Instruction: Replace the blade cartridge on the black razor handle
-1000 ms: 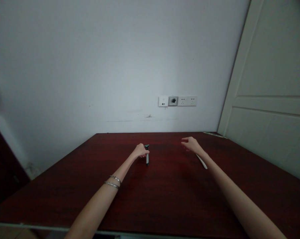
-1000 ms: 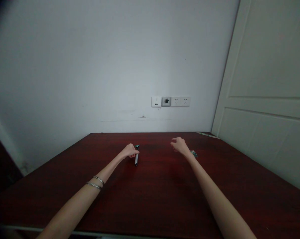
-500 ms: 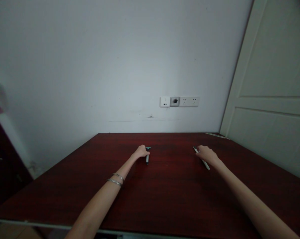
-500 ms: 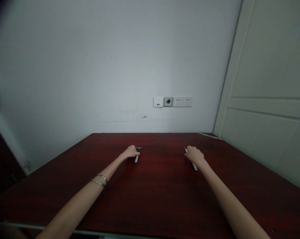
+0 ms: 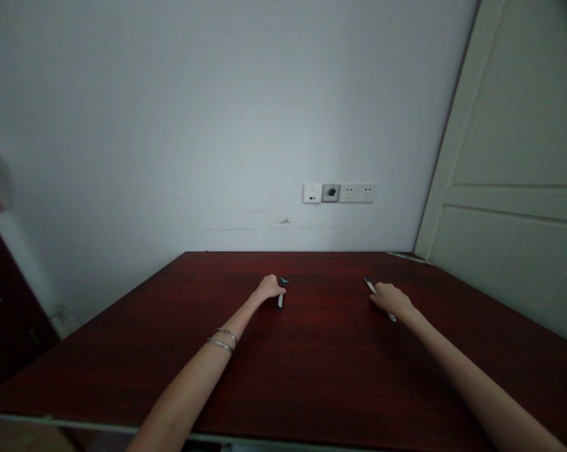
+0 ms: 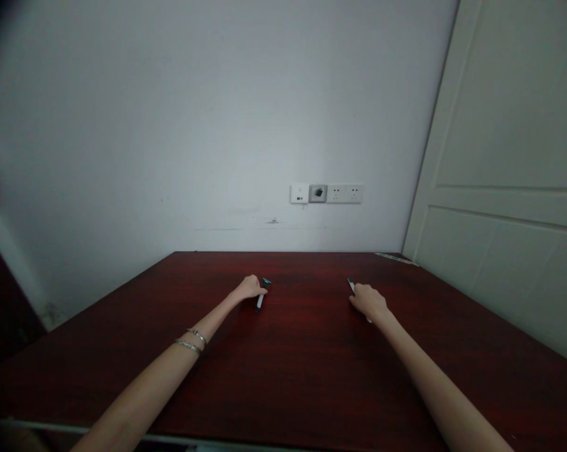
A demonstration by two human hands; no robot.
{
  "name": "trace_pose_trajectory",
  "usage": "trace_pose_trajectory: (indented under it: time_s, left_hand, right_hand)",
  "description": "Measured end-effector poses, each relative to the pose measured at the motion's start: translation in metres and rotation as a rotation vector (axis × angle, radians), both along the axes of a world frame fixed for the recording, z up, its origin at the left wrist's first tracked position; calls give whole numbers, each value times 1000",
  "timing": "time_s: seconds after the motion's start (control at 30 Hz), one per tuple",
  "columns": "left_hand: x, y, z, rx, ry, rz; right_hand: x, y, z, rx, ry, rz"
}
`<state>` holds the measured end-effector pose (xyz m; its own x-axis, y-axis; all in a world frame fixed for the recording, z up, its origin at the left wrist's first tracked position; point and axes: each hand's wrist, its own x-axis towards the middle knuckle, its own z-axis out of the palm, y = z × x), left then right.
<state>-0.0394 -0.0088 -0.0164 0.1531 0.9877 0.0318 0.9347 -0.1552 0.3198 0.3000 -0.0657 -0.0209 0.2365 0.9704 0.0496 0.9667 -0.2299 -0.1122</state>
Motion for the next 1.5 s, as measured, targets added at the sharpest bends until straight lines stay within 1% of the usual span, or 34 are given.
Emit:
trace_pose_trajectory:
  time_s: [0.13, 0.33, 0.57, 0.7, 0.83, 0.97, 1.03, 1.2, 1.33, 1.5]
  left_hand:
    - [-1, 1, -3, 2, -8, 0]
    - [-2, 1, -6, -8, -34, 12]
    - [-3, -8, 1, -36, -92, 41]
    - [-7, -10, 5, -33, -108, 46]
    - [-12, -11, 6, -47, -118, 23]
    - [-10, -15, 4, -57, -119, 24]
    - [-8, -17, 1, -55, -99, 39]
    - [-3, -21, -3, -30, -42, 110]
    - [0, -24, -3, -10, -17, 119]
    - [0, -25, -5, -2, -18, 141]
  right_hand:
    - [1, -1, -1, -7, 13, -15]
    - [3, 0, -4, -15, 14, 14]
    - [0, -2, -7, 11, -16, 96]
    - [-7, -2, -6, 41, -67, 171]
    - [-33, -3, 1, 100, -65, 265]
    - [-79, -10, 12, 79, 23, 323]
    - [-104, -16, 15, 82, 32, 383]
    - [-152, -27, 14, 59, 42, 480]
    - [-172, -28, 9, 81, 10, 502]
    - [-182, -25, 6, 72, 12, 493]
